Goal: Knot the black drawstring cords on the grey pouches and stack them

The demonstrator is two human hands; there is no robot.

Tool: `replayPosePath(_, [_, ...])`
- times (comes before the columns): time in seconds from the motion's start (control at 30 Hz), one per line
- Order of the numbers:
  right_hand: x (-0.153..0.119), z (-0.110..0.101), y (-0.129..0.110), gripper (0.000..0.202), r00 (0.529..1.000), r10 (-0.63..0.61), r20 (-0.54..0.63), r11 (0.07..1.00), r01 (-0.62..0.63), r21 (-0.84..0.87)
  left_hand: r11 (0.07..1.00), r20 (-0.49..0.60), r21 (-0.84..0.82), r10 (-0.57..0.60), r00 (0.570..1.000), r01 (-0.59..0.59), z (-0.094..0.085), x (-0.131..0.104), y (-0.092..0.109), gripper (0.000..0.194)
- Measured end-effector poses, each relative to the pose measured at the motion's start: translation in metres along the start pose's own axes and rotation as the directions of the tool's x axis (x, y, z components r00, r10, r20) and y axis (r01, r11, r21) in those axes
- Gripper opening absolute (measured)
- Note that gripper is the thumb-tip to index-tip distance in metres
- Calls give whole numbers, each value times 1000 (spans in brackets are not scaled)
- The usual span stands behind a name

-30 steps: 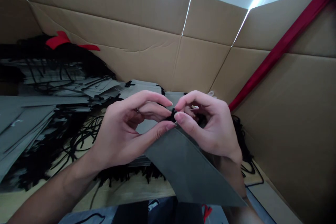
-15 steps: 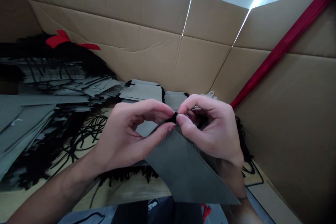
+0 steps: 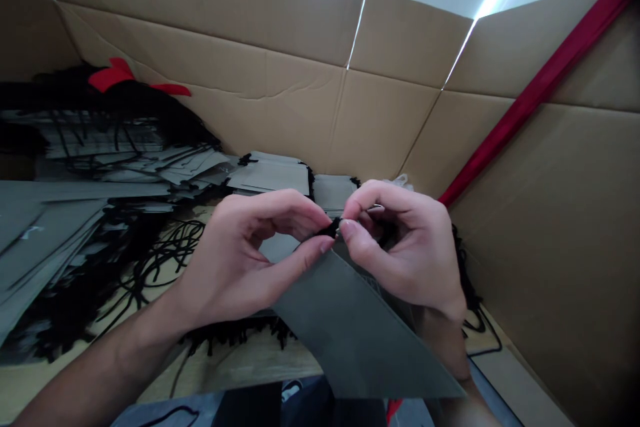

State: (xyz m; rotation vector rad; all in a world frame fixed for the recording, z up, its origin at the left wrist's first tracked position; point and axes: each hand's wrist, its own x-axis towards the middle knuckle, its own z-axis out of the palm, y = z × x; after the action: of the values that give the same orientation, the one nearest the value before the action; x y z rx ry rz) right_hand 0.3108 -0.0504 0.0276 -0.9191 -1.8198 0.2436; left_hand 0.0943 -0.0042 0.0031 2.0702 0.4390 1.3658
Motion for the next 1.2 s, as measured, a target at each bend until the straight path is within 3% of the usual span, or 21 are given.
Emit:
replayPosePath(0.1, [-1, -4, 5, 16, 999, 4, 35, 997, -7, 81, 996, -11, -75, -57, 998, 56, 0, -1, -2, 30])
replayPosePath(0.2, [1, -8, 11, 32, 986, -26, 162, 978, -8, 208, 986, -22, -145, -82, 996, 78, 0, -2, -5, 38])
replayPosePath(0.27, [3, -9, 14, 26, 976, -47, 214, 962, -13, 272, 983, -5, -159, -93, 996, 91, 0, -2, -6, 38])
replayPosePath(0.37, [4, -9, 16, 16, 982, -26, 185, 951, -32, 306, 974, 109, -163, -142, 984, 158, -3, 1, -4, 36])
replayPosePath(0.5, [4, -10, 16, 18, 990, -42, 134, 964, 5, 265, 969, 328, -73, -202, 923, 237, -7, 8, -3, 10])
replayPosePath(0.67, [4, -17, 21, 15, 991, -82, 102, 974, 58, 220, 962, 351, -57, -232, 907, 269, -10, 11, -5, 27])
replayPosePath(0.8, [5, -16, 23, 34, 975, -107, 194, 968, 57, 246, 973, 339, -39, -200, 919, 226, -10, 9, -4, 21])
replayPosePath(1.2, [7, -11, 24, 28, 970, -29, 240, 884, -87, 459, 994, 282, 105, -19, 959, -11, -11, 7, 1, 28])
